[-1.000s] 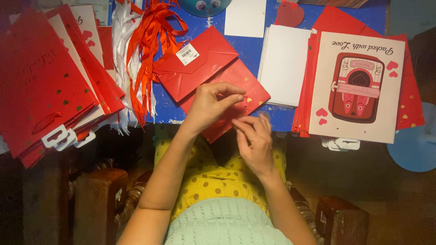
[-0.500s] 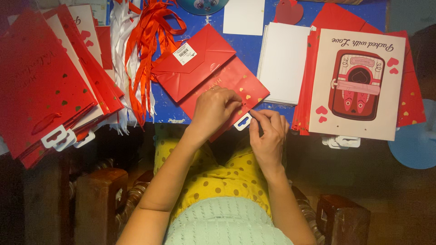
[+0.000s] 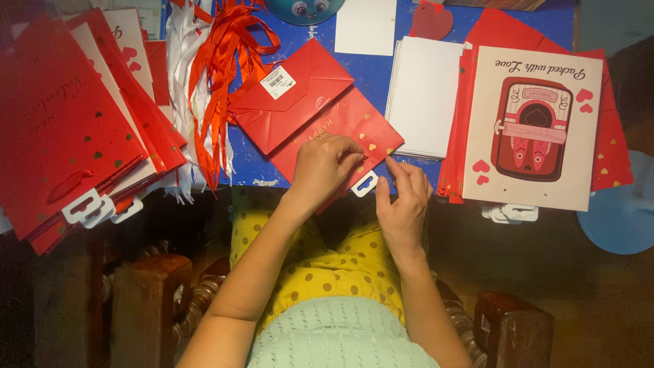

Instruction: The person assembles red Valentine's Day gift bags by inserting white paper inserts and threading red ribbons through the handles. They repeat this process for multiple bags, stacking the finished ones on the table.

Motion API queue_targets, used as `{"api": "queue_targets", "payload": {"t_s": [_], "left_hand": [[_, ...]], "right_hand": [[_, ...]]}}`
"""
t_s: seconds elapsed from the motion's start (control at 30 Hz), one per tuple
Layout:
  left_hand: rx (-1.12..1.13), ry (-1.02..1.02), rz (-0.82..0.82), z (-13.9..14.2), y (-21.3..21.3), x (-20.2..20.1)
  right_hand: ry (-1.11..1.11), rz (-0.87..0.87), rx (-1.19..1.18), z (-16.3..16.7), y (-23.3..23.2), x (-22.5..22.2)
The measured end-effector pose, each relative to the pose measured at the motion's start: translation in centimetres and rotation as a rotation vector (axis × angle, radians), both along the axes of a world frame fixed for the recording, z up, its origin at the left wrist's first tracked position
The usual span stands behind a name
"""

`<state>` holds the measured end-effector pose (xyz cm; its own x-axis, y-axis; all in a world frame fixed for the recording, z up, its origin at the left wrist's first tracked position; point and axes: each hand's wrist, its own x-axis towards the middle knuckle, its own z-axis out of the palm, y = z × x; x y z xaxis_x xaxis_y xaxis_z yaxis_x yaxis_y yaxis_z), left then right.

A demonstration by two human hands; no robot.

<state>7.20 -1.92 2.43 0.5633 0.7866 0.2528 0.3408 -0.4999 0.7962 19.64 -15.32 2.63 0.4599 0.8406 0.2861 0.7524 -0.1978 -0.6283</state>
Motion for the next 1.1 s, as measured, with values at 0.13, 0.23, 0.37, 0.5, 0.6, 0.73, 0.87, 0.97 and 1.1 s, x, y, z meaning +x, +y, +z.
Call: {"api": "queue_targets", "payload": {"t_s": [0.13, 0.23, 0.37, 0.5, 0.6, 0.73, 0.87, 0.97, 1.1], "left_hand": [[0.001, -0.006, 0.001, -0.1, 0.1, 0.0], [-0.009, 0.003, -0.012, 0.0, 0.2, 0.0], [-0.022, -0.009, -0.016, 0.0, 0.3, 0.0], [-0.042, -0.012, -0.021, -0.1, 0.3, 0.2], [-0.044, -0.027, -0.009, 0.0, 0.1, 0.3], [-0.086, -0.014, 0.001, 0.2, 0.0, 0.4], [0.003, -0.009, 0.003, 0.2, -0.2, 0.7], [-0.015, -0.02, 0.007, 0.0, -0.3, 0.8], [-0.146, -0.028, 0.002, -0.3, 0.0, 0.5]], "right_hand": [[0.047, 0.014, -0.04, 0.2, 0.0, 0.2], [0.172, 0.007, -0.026, 0.5, 0.2, 0.4], [0.221, 0.028, 0.01, 0.3, 0.5, 0.7], [0.315, 0.023, 0.047, -0.4, 1.3, 1.3], [0.322, 0.001, 0.07, -1.0, 2.3, 1.5], [0.207, 0.005, 0.129, -1.2, 3.1, 1.3], [0.171, -0.004, 0.073, -1.3, 3.1, 1.3], [0.067, 0.001, 0.013, -1.5, 2.9, 1.3], [0.055, 0.018, -0.01, -1.6, 3.0, 1.2]]}}
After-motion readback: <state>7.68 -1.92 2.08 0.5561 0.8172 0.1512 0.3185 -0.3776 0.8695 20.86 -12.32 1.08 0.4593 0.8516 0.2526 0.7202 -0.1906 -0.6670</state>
